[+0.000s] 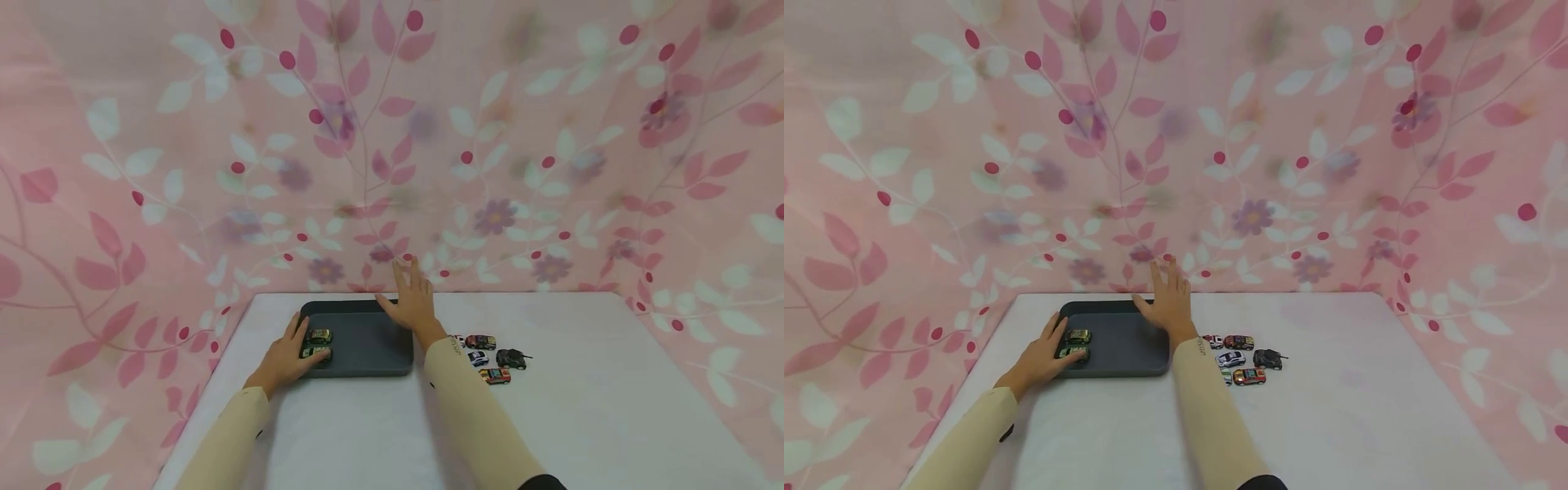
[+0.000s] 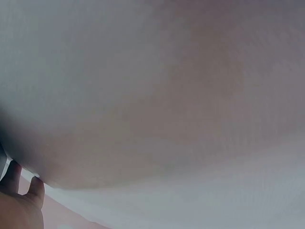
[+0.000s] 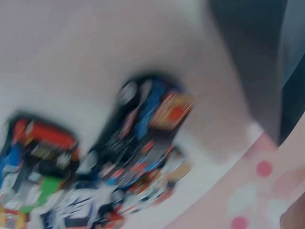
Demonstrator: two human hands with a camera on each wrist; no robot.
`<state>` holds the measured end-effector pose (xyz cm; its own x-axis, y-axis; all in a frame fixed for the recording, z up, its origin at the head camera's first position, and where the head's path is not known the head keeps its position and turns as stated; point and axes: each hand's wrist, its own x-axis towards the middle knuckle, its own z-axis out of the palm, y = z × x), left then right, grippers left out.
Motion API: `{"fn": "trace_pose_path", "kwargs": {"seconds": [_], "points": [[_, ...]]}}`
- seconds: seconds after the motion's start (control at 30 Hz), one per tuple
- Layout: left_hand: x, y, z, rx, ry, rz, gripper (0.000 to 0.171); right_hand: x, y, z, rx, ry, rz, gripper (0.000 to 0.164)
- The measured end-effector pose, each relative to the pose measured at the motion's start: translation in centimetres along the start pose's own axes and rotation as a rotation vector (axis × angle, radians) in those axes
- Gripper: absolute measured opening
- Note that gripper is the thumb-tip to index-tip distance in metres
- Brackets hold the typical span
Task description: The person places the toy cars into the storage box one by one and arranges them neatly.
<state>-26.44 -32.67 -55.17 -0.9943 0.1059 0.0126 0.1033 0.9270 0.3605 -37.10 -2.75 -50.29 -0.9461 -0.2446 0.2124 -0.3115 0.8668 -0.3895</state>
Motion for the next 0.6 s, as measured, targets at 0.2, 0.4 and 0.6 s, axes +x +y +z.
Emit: {"fn": "trace_pose_path", "kwargs": {"seconds": [0.2, 0.4, 0.6], "points": [[0.1, 0.2, 0.0, 0.001, 0.01, 0.015, 0.104, 0.1, 3.4, -1.4, 0.004, 0.009, 0.035, 0.087], [0.4, 0.5, 0.3, -0.005, 0.016, 0.021, 0.104, -0.4, 6.2, -2.6, -0.057, -0.026, 0.079, 0.089], [0.3, 0.6, 0.5, -0.016, 0.01, 0.017, 0.104, -1.0, 8.9, -3.4, -0.077, -0.022, 0.092, 0.09]]}}
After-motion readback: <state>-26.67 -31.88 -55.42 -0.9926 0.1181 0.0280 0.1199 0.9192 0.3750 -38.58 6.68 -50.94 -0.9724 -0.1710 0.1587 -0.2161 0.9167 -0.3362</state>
